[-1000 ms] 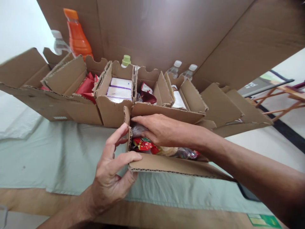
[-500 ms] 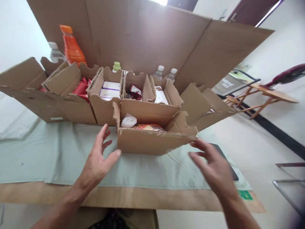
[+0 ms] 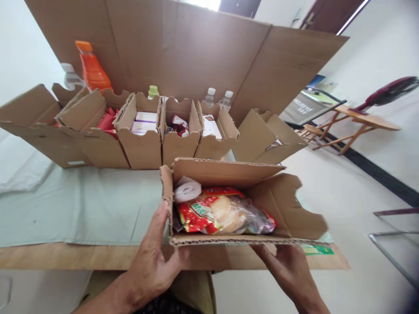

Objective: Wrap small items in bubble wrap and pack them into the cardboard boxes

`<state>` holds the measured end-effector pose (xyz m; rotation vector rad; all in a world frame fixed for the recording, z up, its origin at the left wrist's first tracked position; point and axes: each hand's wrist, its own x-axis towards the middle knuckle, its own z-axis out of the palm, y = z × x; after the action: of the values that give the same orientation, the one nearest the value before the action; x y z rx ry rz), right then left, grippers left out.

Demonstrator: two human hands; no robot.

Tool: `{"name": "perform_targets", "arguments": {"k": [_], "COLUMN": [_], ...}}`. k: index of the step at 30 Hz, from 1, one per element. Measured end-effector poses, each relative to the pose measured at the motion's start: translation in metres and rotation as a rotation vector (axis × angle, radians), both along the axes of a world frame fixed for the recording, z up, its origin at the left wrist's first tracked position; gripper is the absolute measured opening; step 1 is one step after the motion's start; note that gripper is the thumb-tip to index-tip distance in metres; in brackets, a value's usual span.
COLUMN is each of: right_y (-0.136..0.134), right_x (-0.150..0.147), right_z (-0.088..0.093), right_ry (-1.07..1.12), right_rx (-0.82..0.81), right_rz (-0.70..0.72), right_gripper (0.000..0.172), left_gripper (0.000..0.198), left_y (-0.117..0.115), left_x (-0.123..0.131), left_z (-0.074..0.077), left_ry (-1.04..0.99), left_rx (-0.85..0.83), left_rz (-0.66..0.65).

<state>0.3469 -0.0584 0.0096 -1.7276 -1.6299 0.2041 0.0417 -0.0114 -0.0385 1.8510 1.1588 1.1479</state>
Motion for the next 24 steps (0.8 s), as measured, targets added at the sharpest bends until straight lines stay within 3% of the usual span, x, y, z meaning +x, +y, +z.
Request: {"name": "perform_targets", "arguments": {"k": [2, 5, 8, 12, 17, 24], "right_y": [0.005, 0.039, 0.066, 0.060, 0.043, 0.087], "right_x": [-0.020, -0.054, -0.059, -0.017, 0.034, 0.067], "right_z": [0.002, 0.010, 0.013, 0.001, -0.016, -0.015], "right_ry": [0.044, 0.123, 0.214, 0.416, 0.675, 0.705], "right_rx": [-0.007, -0.001, 0.026, -0.023, 0.013, 0.152], "right_rz": [0.052, 0.179, 0.250, 0.236, 0.181, 0.114], "right_gripper": [0.038, 0.040, 0.045, 0.052, 0.057, 0.062], "left_gripper": [0.064, 0.057, 0.061, 0.070, 0.090, 0.107], "left_y": [0.001, 0.016, 0.018, -0.009, -0.041, -0.042], "left_x": [-0.018, -0.044, -0.046, -0.013, 0.031, 0.071], "left_z": [0.002, 0.009, 0.012, 0.001, -0.001, 0.000], "left_ry": [0.006, -0.040, -0.064, 0.059, 0.076, 0.014], "left_rx": [-0.072, -0.100, -0.074, -0.046, 0.012, -0.045], "left_rz": [0.058, 0.208, 0.279, 0.200, -0.058, -0.341]}}
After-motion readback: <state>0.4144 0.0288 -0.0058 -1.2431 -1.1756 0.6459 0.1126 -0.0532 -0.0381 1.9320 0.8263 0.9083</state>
